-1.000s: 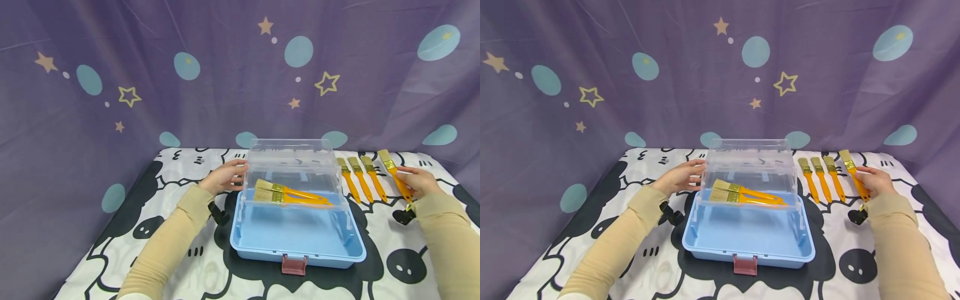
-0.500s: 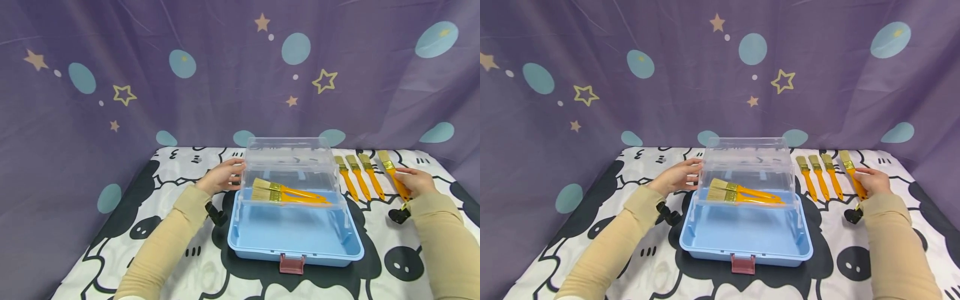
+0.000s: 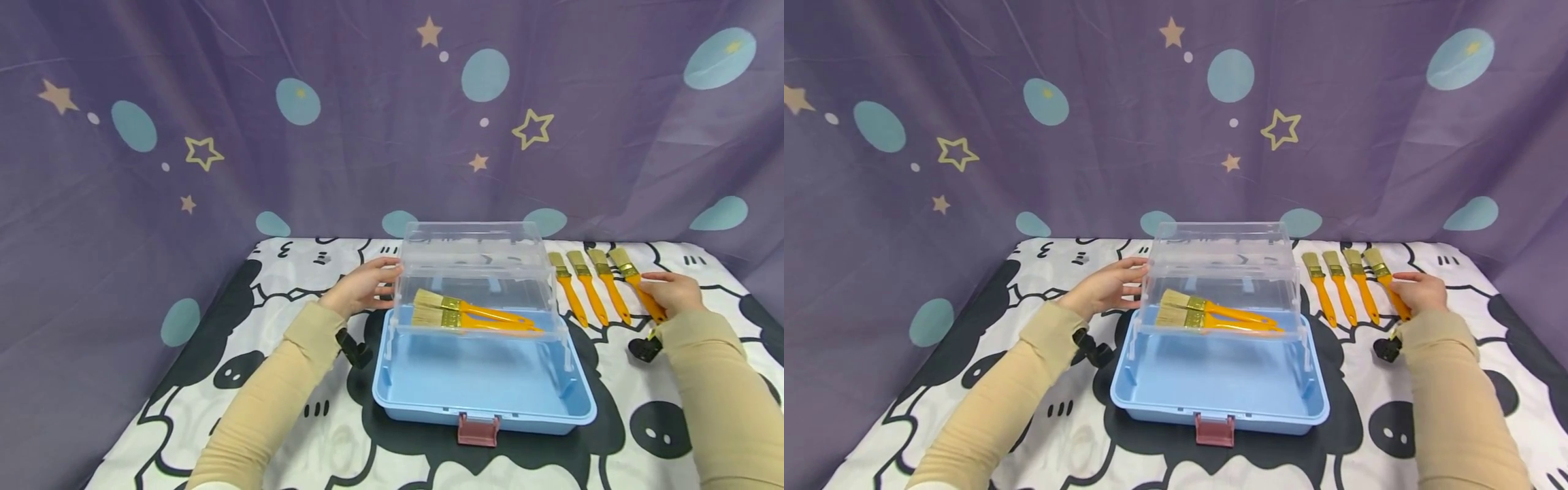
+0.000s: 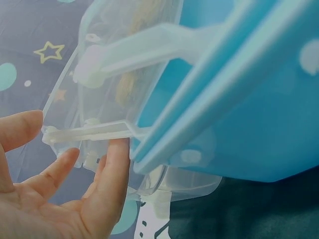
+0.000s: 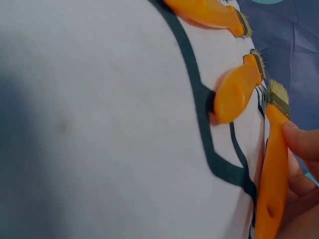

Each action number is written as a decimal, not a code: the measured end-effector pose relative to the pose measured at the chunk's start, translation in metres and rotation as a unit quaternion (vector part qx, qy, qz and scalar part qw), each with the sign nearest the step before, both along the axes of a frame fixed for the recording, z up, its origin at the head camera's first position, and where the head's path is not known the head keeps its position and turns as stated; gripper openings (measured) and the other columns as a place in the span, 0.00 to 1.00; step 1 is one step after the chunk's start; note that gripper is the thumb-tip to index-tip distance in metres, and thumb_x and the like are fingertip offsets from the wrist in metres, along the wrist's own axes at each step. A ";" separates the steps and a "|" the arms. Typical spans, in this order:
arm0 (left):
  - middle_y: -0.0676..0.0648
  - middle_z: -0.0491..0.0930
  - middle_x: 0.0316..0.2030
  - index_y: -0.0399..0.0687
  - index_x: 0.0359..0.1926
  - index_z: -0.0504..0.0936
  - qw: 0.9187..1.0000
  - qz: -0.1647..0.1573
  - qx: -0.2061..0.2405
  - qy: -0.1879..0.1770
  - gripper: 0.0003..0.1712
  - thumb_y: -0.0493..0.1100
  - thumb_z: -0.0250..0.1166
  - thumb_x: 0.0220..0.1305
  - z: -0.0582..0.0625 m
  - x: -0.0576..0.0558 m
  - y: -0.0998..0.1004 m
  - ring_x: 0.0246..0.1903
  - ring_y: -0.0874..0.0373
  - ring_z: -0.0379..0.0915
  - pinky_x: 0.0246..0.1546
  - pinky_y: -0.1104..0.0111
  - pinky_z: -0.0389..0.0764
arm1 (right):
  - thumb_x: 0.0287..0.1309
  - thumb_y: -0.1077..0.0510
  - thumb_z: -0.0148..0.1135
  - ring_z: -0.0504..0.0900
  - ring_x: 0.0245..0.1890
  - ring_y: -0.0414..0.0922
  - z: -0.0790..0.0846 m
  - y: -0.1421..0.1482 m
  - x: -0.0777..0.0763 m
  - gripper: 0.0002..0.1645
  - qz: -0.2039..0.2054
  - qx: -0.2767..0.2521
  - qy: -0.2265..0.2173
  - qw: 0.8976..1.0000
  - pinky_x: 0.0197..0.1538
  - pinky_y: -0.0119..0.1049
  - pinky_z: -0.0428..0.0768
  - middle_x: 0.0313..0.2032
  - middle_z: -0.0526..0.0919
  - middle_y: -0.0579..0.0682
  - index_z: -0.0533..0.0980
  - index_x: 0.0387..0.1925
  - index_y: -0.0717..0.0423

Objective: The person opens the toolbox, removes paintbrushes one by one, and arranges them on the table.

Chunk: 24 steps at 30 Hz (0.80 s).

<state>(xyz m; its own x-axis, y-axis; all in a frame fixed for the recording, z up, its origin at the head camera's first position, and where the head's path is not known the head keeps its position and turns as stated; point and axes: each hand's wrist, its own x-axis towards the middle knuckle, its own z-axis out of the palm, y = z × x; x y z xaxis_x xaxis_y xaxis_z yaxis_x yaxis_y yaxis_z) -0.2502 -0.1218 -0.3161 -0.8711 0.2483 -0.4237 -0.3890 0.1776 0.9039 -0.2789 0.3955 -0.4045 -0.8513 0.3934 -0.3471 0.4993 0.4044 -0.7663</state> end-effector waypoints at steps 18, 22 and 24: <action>0.44 0.59 0.67 0.52 0.71 0.58 1.000 -0.004 0.006 0.000 0.29 0.49 0.53 0.72 -0.002 0.000 0.001 0.63 0.44 0.59 0.61 0.51 0.69 | 0.64 0.52 0.53 0.69 0.35 0.44 0.006 -0.013 0.006 0.34 0.002 0.034 -0.010 0.999 0.27 0.27 0.69 0.58 0.66 0.66 0.61 0.66 0.65; 0.45 0.57 0.68 0.53 0.70 0.59 1.000 -0.002 0.004 0.000 0.29 0.49 0.53 0.72 -0.001 0.000 0.001 0.64 0.44 0.58 0.61 0.51 0.69 | 0.64 0.52 0.54 0.70 0.33 0.43 0.007 -0.012 0.005 0.34 0.003 0.037 -0.015 0.999 0.27 0.29 0.70 0.53 0.69 0.64 0.62 0.66 0.64; 0.44 0.57 0.68 0.53 0.70 0.59 1.000 -0.002 0.003 0.000 0.28 0.49 0.53 0.72 0.000 0.000 0.001 0.64 0.44 0.59 0.61 0.51 0.69 | 0.63 0.51 0.54 0.70 0.32 0.42 0.007 -0.012 0.004 0.33 0.001 0.037 -0.018 0.999 0.28 0.31 0.71 0.48 0.72 0.61 0.63 0.66 0.64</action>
<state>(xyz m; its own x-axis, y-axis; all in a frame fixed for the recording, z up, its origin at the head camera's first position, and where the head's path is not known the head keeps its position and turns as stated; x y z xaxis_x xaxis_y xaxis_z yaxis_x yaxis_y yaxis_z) -0.2498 -0.1209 -0.3162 -0.8702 0.2533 -0.4227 -0.3888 0.1740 0.9047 -0.2754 0.3836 -0.3973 -0.8394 0.4180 -0.3473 0.5252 0.4601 -0.7159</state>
